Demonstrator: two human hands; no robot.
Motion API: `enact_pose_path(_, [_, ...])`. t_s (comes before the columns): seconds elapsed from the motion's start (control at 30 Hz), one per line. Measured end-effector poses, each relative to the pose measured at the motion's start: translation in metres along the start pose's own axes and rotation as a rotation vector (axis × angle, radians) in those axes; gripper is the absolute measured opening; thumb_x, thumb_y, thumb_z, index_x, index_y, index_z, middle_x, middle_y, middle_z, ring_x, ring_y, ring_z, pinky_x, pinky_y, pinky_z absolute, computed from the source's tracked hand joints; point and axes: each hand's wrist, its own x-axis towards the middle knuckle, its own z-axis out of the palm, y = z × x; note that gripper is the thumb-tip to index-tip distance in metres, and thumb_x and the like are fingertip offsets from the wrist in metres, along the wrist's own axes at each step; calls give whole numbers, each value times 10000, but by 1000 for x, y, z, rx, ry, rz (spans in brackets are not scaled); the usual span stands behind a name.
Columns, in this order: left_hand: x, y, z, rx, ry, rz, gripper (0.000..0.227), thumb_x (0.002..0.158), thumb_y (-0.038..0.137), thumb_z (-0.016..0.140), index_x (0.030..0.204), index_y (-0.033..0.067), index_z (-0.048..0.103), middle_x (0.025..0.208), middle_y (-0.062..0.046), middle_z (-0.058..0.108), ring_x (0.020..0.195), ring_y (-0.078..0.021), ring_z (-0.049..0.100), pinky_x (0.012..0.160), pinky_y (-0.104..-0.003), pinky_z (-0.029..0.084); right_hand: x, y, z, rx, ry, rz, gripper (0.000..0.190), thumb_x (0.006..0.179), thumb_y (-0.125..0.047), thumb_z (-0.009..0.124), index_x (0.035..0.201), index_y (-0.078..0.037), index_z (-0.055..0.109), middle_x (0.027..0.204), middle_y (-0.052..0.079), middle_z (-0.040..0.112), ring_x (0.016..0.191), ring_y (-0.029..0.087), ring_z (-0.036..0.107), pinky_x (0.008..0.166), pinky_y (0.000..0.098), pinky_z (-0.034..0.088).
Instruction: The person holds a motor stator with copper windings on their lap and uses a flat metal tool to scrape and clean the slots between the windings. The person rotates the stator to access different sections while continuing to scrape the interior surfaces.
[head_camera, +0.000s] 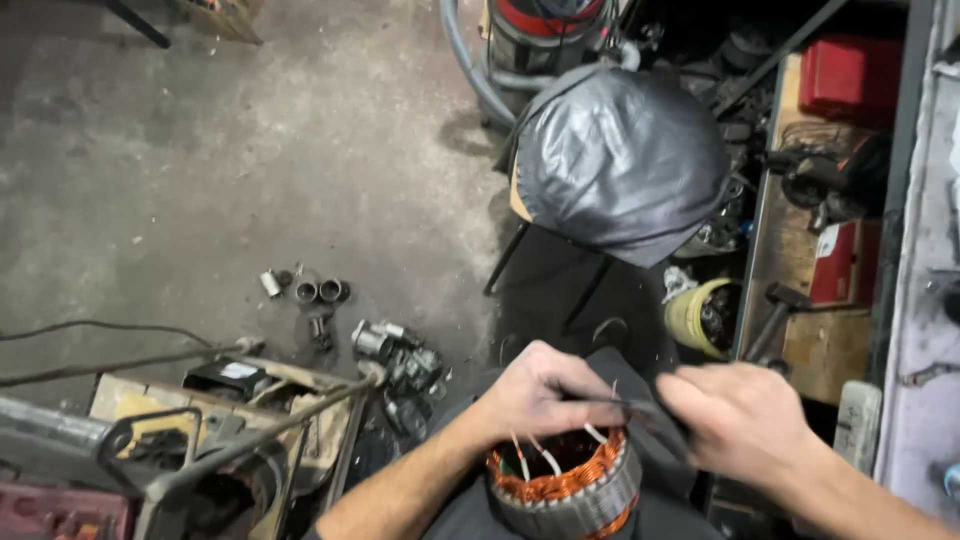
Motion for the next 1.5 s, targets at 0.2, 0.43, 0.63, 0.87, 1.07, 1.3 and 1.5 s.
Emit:
enact_pose_path(0.2, [1,2,-5,58,24,25,149,880,129,825,996,43,791,925,-98,786,837,-147,773,787,-271,614,-10,26,18,-149,-99,232,255,829,-401,751,750,-211,600,693,30,625,658,276,670,570,419,519])
enact_pose_path(0.43, [4,-4,-10,2,56,-1,146,886,137,831,988,40,794,919,-97,790,834,-139,773,788,-265,610,8,15,8,-50,-97,164,265,585,-195,778,774,-157,596,672,64,638,667,340,678,524,475,518])
enact_pose_path(0.63, [7,6,-13,111,86,-51,132,901,162,809,962,46,793,901,-90,795,823,-134,769,804,-255,618,5,22,18,33,-72,23,227,539,-149,711,718,-127,572,647,61,616,656,331,681,506,467,515])
enact_pose_path(0.87, [4,20,-12,183,80,-108,176,877,209,815,948,48,803,844,-97,781,712,-135,756,674,-259,585,21,13,5,-21,-62,117,220,660,-313,730,712,-147,594,650,65,630,600,344,663,481,465,500])
enact_pose_path(1.07, [-2,19,-10,209,57,-95,188,885,232,805,950,55,801,856,-99,783,731,-131,760,686,-256,589,1,14,18,-20,21,32,231,675,-309,722,691,-144,560,626,51,598,583,318,652,481,446,493])
enact_pose_path(1.3, [6,22,-8,294,69,-106,185,888,238,805,969,72,806,875,-108,782,769,-153,781,704,-259,604,3,7,8,-49,-175,89,236,612,-230,735,757,-146,570,626,59,623,612,322,673,511,461,524])
enact_pose_path(1.5, [6,28,-5,311,39,-154,193,879,249,811,956,72,802,842,-101,775,703,-147,762,627,-258,571,-2,-10,3,-20,-78,10,181,590,-158,658,755,-146,585,583,72,612,569,319,679,481,470,519])
